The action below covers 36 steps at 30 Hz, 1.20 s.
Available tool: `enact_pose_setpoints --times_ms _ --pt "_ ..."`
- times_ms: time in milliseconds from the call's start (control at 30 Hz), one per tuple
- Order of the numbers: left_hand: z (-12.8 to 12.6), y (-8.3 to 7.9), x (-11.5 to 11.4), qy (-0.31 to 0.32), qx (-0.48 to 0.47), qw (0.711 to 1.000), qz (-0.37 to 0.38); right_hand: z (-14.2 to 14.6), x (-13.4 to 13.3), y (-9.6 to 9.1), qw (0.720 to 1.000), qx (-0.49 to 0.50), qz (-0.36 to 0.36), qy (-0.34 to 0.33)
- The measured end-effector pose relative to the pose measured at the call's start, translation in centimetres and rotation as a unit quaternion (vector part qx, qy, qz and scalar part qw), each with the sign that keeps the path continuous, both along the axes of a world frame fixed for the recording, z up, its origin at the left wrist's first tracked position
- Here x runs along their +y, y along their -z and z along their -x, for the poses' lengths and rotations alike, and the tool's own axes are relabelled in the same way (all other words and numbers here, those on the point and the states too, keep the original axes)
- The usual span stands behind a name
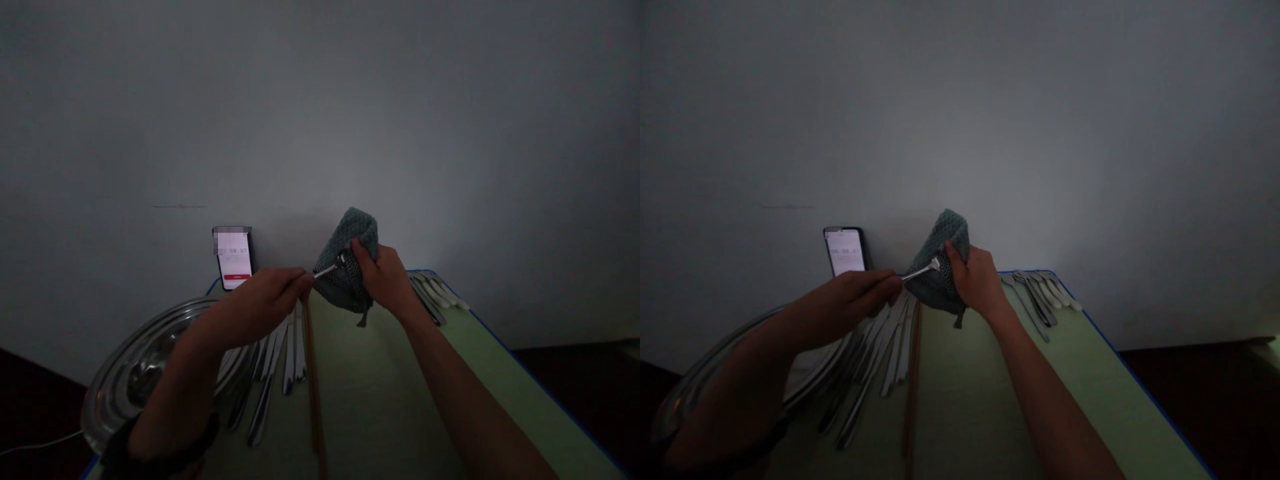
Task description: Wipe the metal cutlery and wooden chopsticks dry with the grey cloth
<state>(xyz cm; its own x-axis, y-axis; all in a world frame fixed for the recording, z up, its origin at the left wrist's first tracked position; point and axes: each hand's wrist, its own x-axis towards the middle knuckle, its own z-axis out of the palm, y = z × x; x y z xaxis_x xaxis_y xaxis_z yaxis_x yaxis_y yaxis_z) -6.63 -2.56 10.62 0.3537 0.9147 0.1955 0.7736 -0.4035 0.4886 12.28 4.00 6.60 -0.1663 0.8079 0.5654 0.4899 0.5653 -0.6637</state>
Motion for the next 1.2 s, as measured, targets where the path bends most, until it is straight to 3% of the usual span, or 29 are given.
enact_pose_setpoints --times_ms 133,200,333,467,600,733,900,1000,1100,1200 --pt "1.5 0.1 0.4 0.004 0.000 1.000 -0.007 -1.6 -0.2 -0.8 0.965 -0.066 0.084 -0.237" --pt "1.9 0.2 0.5 0.003 0.002 1.000 -0.006 -2.3 -0.4 -1.2 0.947 -0.070 0.124 -0.289" --pt "1.9 0.2 0.4 0.008 -0.013 1.000 0.023 -3.0 -0.6 -1.2 0.928 -0.007 0.198 -0.315" --pt "1.6 0.0 0.3 0.004 -0.032 0.999 0.031 -3.4 -0.1 -0.4 0.901 0.135 0.264 -0.316" --pt "2.2 -0.1 0.3 -0.007 -0.017 0.999 0.031 -3.2 0.5 -0.4 0.874 0.268 0.265 -0.307" --pt "2.7 0.0 0.4 -0.023 0.001 1.000 -0.003 -2.7 0.4 -1.3 0.892 0.281 0.203 -0.290" --pt "1.2 0.0 0.4 -0.040 0.032 0.997 -0.056 -0.4 -0.4 -0.6 0.961 0.107 0.081 -0.241" --pt "0.2 0.0 0.2 -0.056 0.060 0.992 -0.092 1.2 -0.6 0.6 0.984 0.030 0.022 -0.175" --pt "0.1 -0.1 0.0 -0.066 0.077 0.989 -0.105 1.8 -0.4 1.1 0.990 -0.021 -0.016 -0.139" --pt "0.5 -0.3 -0.1 -0.058 0.062 0.991 -0.108 1.5 -0.4 0.7 0.986 -0.022 -0.041 -0.161"
